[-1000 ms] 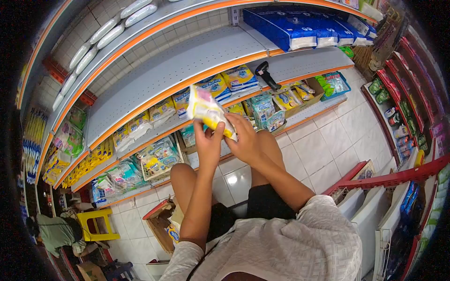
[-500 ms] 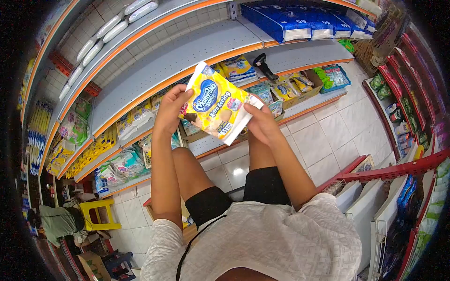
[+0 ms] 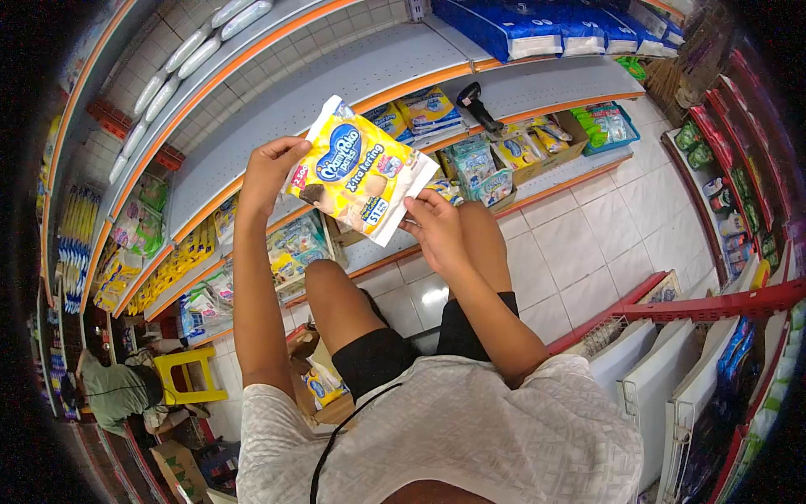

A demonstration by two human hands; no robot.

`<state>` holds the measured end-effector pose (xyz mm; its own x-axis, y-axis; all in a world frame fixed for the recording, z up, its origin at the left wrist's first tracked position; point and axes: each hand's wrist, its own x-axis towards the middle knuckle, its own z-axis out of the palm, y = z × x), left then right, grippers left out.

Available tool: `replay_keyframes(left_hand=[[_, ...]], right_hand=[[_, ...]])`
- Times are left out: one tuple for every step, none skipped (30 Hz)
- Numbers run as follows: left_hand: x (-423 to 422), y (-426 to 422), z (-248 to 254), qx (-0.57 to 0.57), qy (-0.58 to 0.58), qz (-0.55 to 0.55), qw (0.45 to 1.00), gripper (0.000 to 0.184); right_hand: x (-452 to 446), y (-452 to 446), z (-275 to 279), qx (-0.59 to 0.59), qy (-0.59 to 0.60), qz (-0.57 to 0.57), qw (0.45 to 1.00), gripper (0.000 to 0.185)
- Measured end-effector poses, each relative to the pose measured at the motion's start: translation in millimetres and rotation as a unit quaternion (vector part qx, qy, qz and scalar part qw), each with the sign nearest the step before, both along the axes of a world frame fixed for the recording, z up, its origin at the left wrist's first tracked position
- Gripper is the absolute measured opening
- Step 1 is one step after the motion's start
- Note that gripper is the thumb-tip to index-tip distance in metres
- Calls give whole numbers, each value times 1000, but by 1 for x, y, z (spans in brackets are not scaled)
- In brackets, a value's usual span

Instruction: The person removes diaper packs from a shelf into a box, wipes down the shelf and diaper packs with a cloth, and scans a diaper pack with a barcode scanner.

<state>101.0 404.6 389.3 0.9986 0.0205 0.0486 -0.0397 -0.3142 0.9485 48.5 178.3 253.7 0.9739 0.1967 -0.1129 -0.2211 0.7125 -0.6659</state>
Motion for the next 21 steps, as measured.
replay_keyframes(left_hand=[[8, 0, 1, 2, -3, -1, 1000, 19], [17, -1, 1, -6, 7, -5, 1000, 19], [28, -4, 1, -15, 16, -12, 1000, 19], [41, -6, 2, -15, 15, -17, 1000, 19], [55, -7, 3, -9, 34, -26, 999, 20], [71, -8, 5, -2, 53, -34, 998, 21], [88, -9, 8, -2, 53, -38, 998, 21], [108, -10, 10, 28, 68, -52, 996, 22], [132, -11, 13, 58, 81, -66, 993, 24], [159, -12, 4, 38, 68, -77, 994, 28], [189, -16, -1, 37, 63, -84, 994, 28], [206, -21, 5, 39, 58, -85, 994, 29], [223, -23, 15, 75, 101, -118, 985, 29], [254, -22, 14, 151, 79, -120, 978, 29], [309, -9, -16, 102, -36, -165, 980, 30], [355, -6, -26, 136, -79, -111, 981, 31], [382, -20, -38, 156, -113, -65, 979, 32], [390, -26, -47, 148, -112, -70, 980, 32], [395, -29, -57, 235, -178, 9, 956, 37], [388, -33, -60, 320, -238, 89, 913, 42], [374, -38, -58, 317, -238, 87, 914, 42]], right_hand=[[5, -1, 6, 2, -3, -1, 1000, 15], [9, -1, 11, 22, 1, 1, 1000, 15], [15, -3, 16, 41, 5, 1, 999, 14], [23, -5, 21, 41, 3, -4, 999, 14], [34, -6, 25, 51, -2, -1, 999, 14], [46, -8, 29, 61, -7, 3, 998, 14], [59, -9, 32, 61, -8, -1, 998, 14], [73, -11, 35, 56, -20, -12, 998, 15], [88, -11, 39, 51, -34, -24, 998, 16], [105, -10, 43, 50, -42, -39, 997, 14], [125, -14, 46, 47, -46, -40, 997, 14], [146, -14, 50, 36, -57, -46, 997, 13], [168, -10, 54, 26, -71, -51, 996, 12], [188, -9, 65, 20, -57, -71, 996, 12], [214, -6, 65, 19, -61, -74, 995, 12], [243, -4, 62, 10, -52, -86, 995, 12], [265, -7, 55, -11, -32, -107, 994, 13], [274, -5, 51, -11, -24, -102, 994, 19], [280, -10, 47, -18, -24, -104, 994, 19], [275, -14, 51, -38, -17, -44, 998, 24], [269, -20, 59, -57, -12, 15, 998, 28]])
